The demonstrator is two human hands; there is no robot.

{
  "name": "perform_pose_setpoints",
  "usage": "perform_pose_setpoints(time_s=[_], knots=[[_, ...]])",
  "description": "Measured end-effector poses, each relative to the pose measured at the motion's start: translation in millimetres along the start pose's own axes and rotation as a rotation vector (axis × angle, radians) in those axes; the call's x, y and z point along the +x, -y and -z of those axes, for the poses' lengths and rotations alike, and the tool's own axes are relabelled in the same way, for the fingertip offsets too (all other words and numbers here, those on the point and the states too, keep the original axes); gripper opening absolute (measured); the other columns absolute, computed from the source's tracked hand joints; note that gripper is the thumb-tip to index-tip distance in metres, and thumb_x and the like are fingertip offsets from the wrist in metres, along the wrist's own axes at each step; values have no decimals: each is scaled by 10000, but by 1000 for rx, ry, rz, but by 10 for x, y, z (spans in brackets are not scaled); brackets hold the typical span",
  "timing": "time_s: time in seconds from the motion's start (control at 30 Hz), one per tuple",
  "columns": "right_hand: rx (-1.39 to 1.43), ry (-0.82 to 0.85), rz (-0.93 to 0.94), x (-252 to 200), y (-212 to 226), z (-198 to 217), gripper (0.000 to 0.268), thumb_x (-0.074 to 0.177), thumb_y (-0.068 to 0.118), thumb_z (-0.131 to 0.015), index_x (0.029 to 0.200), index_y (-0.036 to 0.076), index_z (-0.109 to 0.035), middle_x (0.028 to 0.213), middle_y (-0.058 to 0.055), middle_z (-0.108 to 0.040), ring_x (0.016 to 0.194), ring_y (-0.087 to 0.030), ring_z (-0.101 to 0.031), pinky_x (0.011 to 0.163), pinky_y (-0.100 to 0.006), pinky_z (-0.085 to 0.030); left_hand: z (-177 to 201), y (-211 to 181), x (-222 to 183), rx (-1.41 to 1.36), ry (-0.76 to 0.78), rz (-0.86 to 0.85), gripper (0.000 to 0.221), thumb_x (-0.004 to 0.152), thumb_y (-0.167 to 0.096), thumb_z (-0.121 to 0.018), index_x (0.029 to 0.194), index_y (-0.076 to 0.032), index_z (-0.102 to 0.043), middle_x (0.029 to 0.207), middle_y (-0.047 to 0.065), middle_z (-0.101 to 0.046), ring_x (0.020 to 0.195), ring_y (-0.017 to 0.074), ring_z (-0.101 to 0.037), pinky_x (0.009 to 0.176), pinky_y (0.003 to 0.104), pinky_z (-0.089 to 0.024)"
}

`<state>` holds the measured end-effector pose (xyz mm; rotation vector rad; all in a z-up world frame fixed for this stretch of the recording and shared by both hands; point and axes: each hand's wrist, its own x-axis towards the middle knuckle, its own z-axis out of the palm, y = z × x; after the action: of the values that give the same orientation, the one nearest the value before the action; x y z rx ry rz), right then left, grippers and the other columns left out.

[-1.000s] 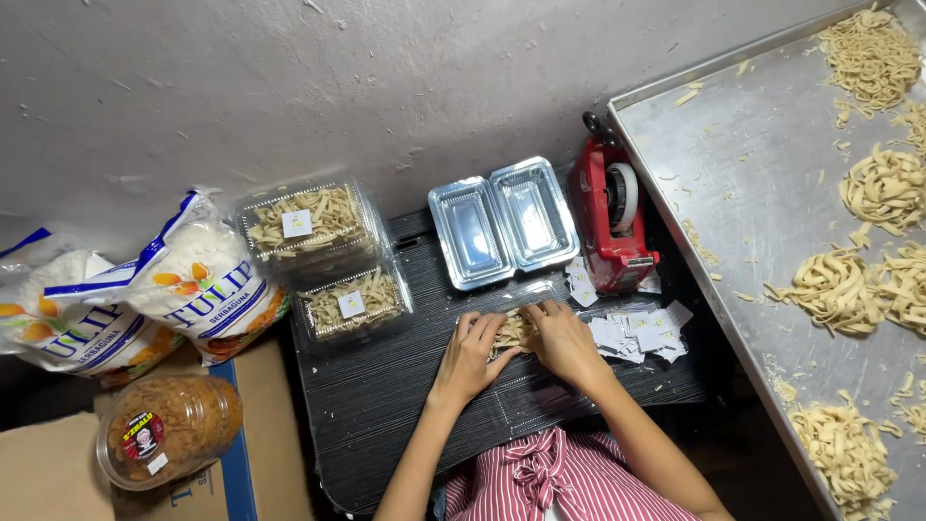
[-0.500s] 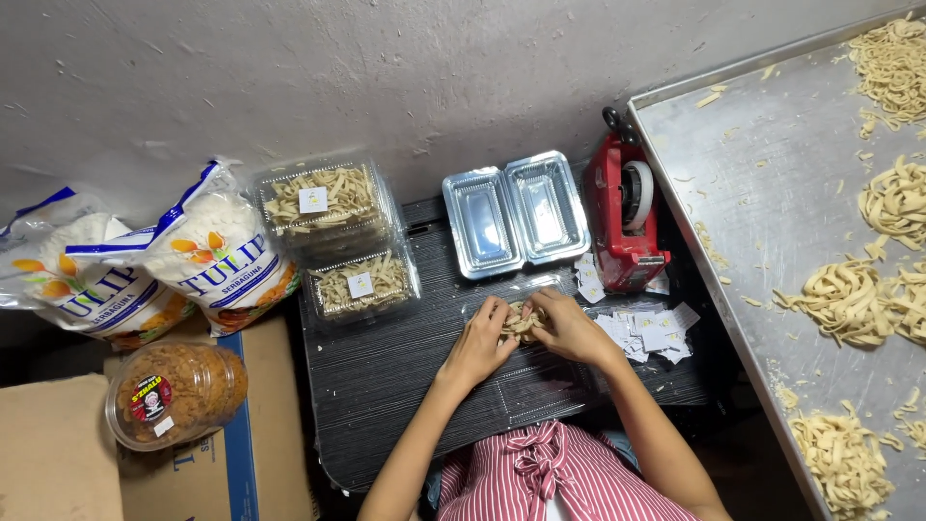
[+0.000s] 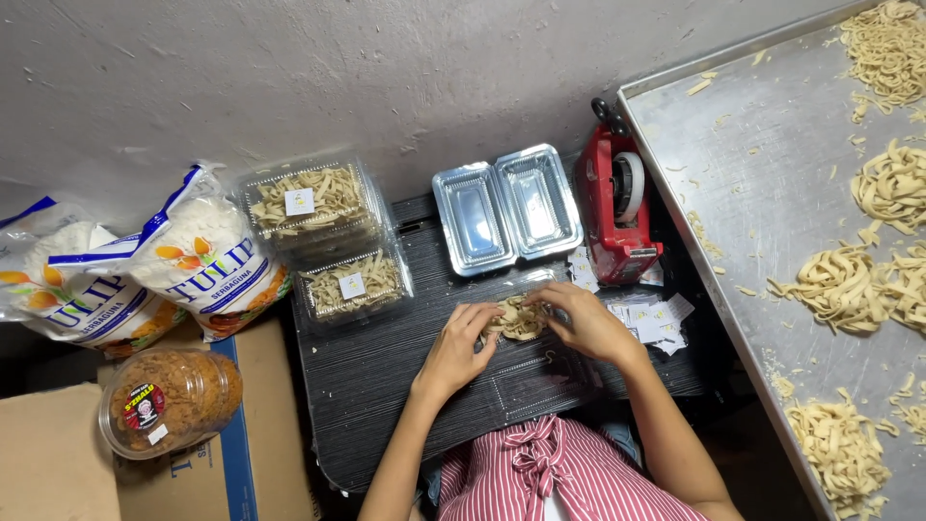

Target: The person places dried noodles into a clear plastic container, arranging them by hand. They then place a small paper label on top of the noodles inside the container.

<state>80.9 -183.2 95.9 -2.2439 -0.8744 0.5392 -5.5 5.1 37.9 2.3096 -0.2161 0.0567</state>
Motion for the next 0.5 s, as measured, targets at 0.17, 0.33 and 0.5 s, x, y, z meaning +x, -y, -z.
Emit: perform_pose_setpoints(time_s=[0.17,0.33,0.5], knots=[[-241,91,-22,-124,-120,-162,348,648,186,-733,946,99,-576,952,-80,-576,941,-295,-547,763,-407,-505,-173,114,-32,150,17,-21,255,794,-190,-586,1044,-143,-589,1047,23,-553,1047,232,-465,844,343,-441],[-348,96,-110,-234,-162,-279,459,602,293,-775,965,127,-548,961,-33,-509,931,-248,-521,740,-372,-516,-376,233,0,261,21,-53,259,828,-214,-568,1075,-138,-581,1052,34,-538,1051,239,-438,860,344,-413],[-295,-1,-195,-382,-274,-566,250,701,198,-695,865,165,-509,742,11,-567,729,-238,-635,628,-374,-523,-520,294,49,233,-2,-90,177,842,-152,-559,1005,-87,-586,983,39,-551,992,200,-506,803,288,-497]])
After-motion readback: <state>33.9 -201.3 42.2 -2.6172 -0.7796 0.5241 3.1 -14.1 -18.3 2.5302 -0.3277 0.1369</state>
